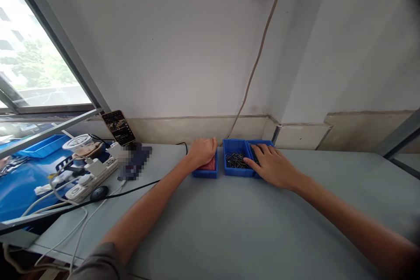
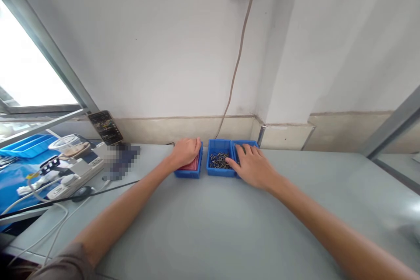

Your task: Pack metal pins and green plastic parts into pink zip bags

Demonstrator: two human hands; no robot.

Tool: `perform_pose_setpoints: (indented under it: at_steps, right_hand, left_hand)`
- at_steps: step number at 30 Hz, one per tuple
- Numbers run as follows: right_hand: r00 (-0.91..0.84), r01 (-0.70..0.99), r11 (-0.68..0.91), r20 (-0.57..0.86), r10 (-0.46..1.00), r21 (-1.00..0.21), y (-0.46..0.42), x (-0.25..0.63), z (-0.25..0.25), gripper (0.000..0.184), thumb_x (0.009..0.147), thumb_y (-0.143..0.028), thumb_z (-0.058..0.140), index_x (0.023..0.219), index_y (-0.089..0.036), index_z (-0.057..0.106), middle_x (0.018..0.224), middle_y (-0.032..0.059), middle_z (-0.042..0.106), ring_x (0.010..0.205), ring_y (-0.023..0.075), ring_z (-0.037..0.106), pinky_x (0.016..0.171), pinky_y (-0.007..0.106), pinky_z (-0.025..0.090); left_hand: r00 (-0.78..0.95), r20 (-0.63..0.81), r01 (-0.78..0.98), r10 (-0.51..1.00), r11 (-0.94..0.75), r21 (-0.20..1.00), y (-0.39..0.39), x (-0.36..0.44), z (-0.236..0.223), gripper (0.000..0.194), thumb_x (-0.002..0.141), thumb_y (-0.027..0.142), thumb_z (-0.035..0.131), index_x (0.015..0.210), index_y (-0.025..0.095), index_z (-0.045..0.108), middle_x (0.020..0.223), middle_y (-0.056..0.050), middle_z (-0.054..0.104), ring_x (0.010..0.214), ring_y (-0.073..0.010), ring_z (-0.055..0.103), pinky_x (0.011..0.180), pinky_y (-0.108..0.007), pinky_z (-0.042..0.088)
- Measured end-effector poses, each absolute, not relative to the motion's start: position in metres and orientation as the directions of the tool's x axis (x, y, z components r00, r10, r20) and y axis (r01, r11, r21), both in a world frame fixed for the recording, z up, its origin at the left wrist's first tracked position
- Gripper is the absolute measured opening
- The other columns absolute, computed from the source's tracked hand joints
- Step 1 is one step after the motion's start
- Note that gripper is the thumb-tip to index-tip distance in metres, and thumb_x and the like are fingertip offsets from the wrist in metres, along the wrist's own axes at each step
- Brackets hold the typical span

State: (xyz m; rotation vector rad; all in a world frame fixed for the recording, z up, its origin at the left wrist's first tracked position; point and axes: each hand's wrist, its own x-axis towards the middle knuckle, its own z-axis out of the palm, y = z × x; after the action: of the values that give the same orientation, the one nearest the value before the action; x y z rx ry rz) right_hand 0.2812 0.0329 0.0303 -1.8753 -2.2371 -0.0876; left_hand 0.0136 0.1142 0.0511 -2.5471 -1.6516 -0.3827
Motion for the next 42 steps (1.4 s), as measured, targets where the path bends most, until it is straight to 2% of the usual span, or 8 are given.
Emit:
perform_pose_setpoints:
  at_steps: [9, 14, 22, 30, 34, 42]
  right_hand:
    - [-0.173, 0.974, 0.201, 0.227, 0.959, -0.109, 0.034, 0.283, 0.028, 0.085, 0.106, -0.075, 0.023, 0.152, -0.014, 0.059, 0.146, 0.0241, 0.064, 0.134, 0.0441, 0.059, 0.114, 0.059, 0.045]
    - [-0.174, 0.972, 0.206, 0.237, 0.956, -0.116, 0.033, 0.282, 0.028, 0.085, 0.105, -0.076, 0.022, 0.15, -0.015, 0.06, 0.146, 0.0236, 0.064, 0.132, 0.0443, 0.06, 0.113, 0.06, 0.046]
    - [-0.175, 0.974, 0.203, 0.235, 0.956, -0.099, 0.033, 0.283, 0.028, 0.083, 0.107, -0.073, 0.023, 0.15, -0.012, 0.059, 0.145, 0.0244, 0.064, 0.132, 0.0432, 0.06, 0.112, 0.058, 0.046]
    - [-0.184, 0.972, 0.213, 0.246, 0.952, -0.099, 0.033, 0.283, 0.026, 0.079, 0.108, -0.072, 0.022, 0.148, -0.017, 0.06, 0.145, 0.0223, 0.065, 0.132, 0.0426, 0.061, 0.112, 0.058, 0.046]
    - [-0.19, 0.971, 0.219, 0.244, 0.951, -0.099, 0.033, 0.283, 0.026, 0.076, 0.108, -0.071, 0.023, 0.144, -0.016, 0.063, 0.145, 0.0223, 0.065, 0.131, 0.0419, 0.061, 0.112, 0.057, 0.046]
    - [-0.193, 0.972, 0.218, 0.239, 0.952, -0.085, 0.031, 0.283, 0.027, 0.078, 0.109, -0.07, 0.02, 0.149, -0.015, 0.06, 0.149, 0.0218, 0.063, 0.135, 0.0403, 0.059, 0.115, 0.055, 0.044]
  left_hand:
    - [0.366, 0.382, 0.902, 0.849, -0.424, 0.078, 0.109, 0.005, 0.07, 0.058, 0.117, 0.034, 0.026, 0.092, 0.016, 0.075, 0.091, -0.015, 0.081, 0.086, -0.0272, 0.076, 0.083, -0.036, 0.052]
    - [0.362, 0.456, 0.895, 0.813, -0.44, 0.074, 0.106, 0.001, 0.082, 0.057, 0.117, 0.031, 0.023, 0.093, 0.015, 0.072, 0.088, -0.015, 0.078, 0.085, -0.0259, 0.074, 0.083, -0.036, 0.05]
    - [0.359, 0.543, 0.879, 0.759, -0.471, 0.076, 0.1, -0.003, 0.091, 0.057, 0.116, 0.028, 0.025, 0.078, 0.017, 0.066, 0.076, -0.011, 0.073, 0.076, -0.0238, 0.07, 0.076, -0.035, 0.046]
    - [0.336, 0.612, 0.871, 0.716, -0.484, 0.089, 0.081, -0.005, 0.117, 0.059, 0.116, 0.029, 0.022, 0.071, 0.02, 0.057, 0.067, -0.007, 0.066, 0.067, -0.0219, 0.064, 0.069, -0.035, 0.04]
    - [0.358, 0.567, 0.835, 0.742, -0.526, 0.16, 0.059, -0.001, 0.125, 0.059, 0.116, 0.032, 0.024, 0.064, 0.022, 0.049, 0.057, -0.003, 0.058, 0.056, -0.0195, 0.057, 0.064, -0.036, 0.036]
    - [0.514, 0.276, 0.735, 0.812, -0.583, 0.346, 0.004, -0.001, 0.115, 0.063, 0.117, 0.043, 0.026, 0.058, 0.023, 0.041, 0.058, -0.001, 0.061, 0.053, -0.0176, 0.052, 0.064, -0.036, 0.036]
